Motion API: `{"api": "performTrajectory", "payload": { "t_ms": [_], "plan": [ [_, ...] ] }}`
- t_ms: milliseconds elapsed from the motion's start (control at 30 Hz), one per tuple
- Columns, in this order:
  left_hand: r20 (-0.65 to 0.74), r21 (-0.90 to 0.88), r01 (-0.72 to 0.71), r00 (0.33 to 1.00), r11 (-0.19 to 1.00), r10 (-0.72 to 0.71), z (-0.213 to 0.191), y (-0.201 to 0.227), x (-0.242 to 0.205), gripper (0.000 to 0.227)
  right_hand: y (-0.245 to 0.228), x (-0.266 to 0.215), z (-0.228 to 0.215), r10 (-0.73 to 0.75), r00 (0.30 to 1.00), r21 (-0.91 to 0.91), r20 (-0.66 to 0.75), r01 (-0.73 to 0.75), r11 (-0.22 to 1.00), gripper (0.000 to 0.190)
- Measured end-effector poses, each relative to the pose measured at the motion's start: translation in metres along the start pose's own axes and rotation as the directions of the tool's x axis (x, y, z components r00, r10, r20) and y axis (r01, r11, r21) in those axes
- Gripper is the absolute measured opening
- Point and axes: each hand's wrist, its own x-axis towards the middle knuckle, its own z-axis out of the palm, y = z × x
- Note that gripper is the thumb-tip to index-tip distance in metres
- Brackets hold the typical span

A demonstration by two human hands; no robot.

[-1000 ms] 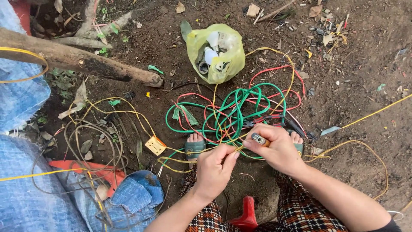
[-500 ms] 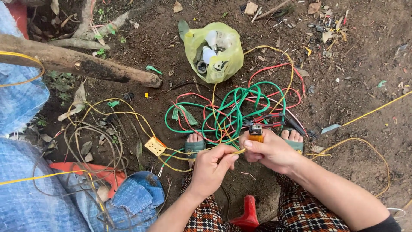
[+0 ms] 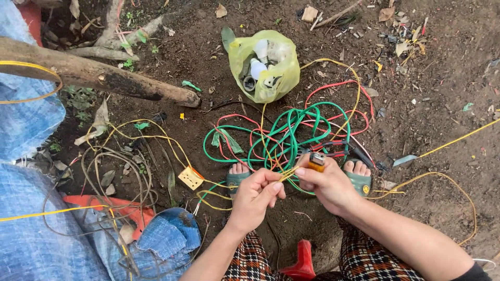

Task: The person sits on the ground and repairs a power strip, opening its casing and using pliers to strip and twist wire ends. They connect the wires, then hold the stripped ends to a light bulb, which glows, confirming the connection works.

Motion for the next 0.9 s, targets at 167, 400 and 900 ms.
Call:
{"api": "performTrajectory", "payload": {
  "t_ms": [167, 400, 900],
  "plan": [
    [-0.012, 0.091, 0.050, 0.999, 0.995, -0.049, -0.003, 0.002, 0.004, 0.009, -0.007, 0.001, 0.006, 0.254, 0.967, 0.150, -0.010, -0.249, 0.957, 0.025],
    [-0.030, -0.127, 0.131, 0.990, 0.983, -0.136, -0.005, -0.013, 0.009, 0.006, 0.005, 0.000, 0.000, 0.157, 0.984, 0.147, 0.085, -0.168, 0.975, 0.031],
    [0.022, 0.681, -0.267, 0.938, 0.682, 0.345, 0.002, 0.007, 0.010, 0.006, 0.014, 0.017, -0.001, 0.198, 0.975, 0.012, -0.103, -0.197, 0.980, 0.029]
  ]
}}
